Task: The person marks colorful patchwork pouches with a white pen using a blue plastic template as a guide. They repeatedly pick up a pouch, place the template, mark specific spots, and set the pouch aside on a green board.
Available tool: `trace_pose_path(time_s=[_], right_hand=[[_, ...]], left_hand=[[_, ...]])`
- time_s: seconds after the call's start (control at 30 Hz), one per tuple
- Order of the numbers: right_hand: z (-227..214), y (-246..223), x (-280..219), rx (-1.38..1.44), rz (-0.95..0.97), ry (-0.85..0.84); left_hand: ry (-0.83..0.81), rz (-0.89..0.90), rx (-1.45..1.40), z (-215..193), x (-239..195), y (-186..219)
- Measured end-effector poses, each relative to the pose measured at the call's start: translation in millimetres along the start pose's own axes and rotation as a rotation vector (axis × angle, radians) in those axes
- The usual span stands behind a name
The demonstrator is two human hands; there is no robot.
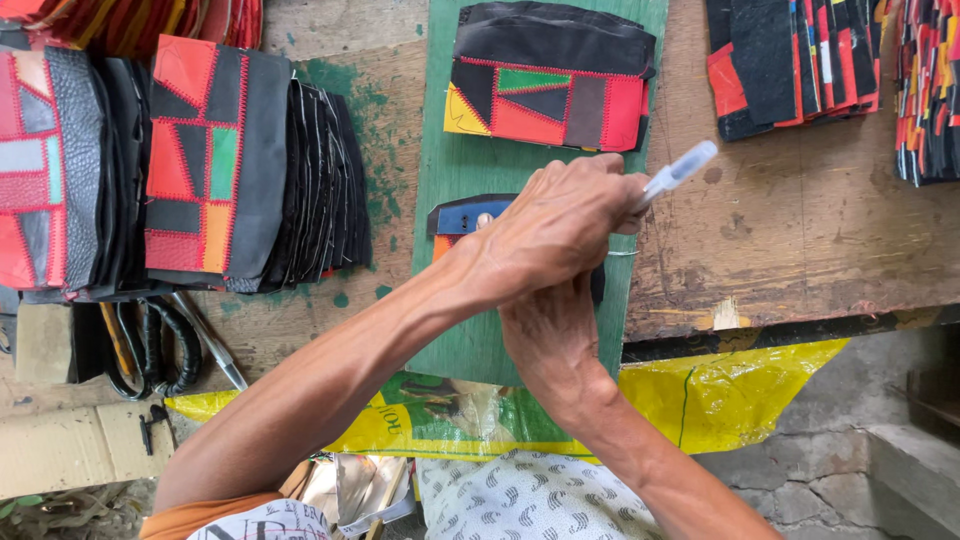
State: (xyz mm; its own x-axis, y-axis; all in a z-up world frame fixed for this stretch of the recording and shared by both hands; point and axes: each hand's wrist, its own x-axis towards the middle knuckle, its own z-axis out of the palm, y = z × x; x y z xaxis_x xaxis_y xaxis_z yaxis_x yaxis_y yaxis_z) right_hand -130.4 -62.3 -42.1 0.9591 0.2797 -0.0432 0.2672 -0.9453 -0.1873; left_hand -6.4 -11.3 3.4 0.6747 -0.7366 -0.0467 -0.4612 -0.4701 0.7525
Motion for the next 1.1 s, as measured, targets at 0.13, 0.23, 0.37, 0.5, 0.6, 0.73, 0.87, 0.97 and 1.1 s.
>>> trace_pose_path(time_s=[0.13,0.23,0.37,0.5,0.6,0.73,0.87,0.97,1.1], right_hand=[[-1.4,1.6,2.7,0.019,0.008,0.011],[-2.3,1.1,1.7,-0.086,-0.011,0.001],[-2.3,0.3,2.7,0.057,-0.002,0.017],[-4.3,1.7,2.5,-0.074,-0.031,-0.077],[-6.3,0.5,2.4,-0.143,-0.034,-0.024],[-6.3,1.2,4.0,-0.110,-0.041,-0.042],[-5.2,3.5,4.5,-0.060,-0.039,-0.012],[-5.0,2.2,3.3,-0.096,-0.034,0.003],[-6.9,0.6,5.5,-0.105,-0.025,-0.042]], left_hand=[[0.004,-0.028,0.030,0.4,4.5,1.0],[-0.003,-0.019,0.022,2.0,2.3,-0.7],[0.008,0.020,0.049,7.1,0.4,-5.9],[0.115,0.018,-0.027,7.0,5.1,-17.5],[0.134,0.032,-0.064,4.4,3.4,-22.8],[0.125,0.042,-0.065,1.8,-1.0,-21.1],[0.068,-0.043,0.035,-1.9,-2.5,-15.9],[0.095,-0.047,0.025,-3.3,-3.4,-14.2],[0.171,-0.043,0.024,-7.6,-8.7,-20.1]])
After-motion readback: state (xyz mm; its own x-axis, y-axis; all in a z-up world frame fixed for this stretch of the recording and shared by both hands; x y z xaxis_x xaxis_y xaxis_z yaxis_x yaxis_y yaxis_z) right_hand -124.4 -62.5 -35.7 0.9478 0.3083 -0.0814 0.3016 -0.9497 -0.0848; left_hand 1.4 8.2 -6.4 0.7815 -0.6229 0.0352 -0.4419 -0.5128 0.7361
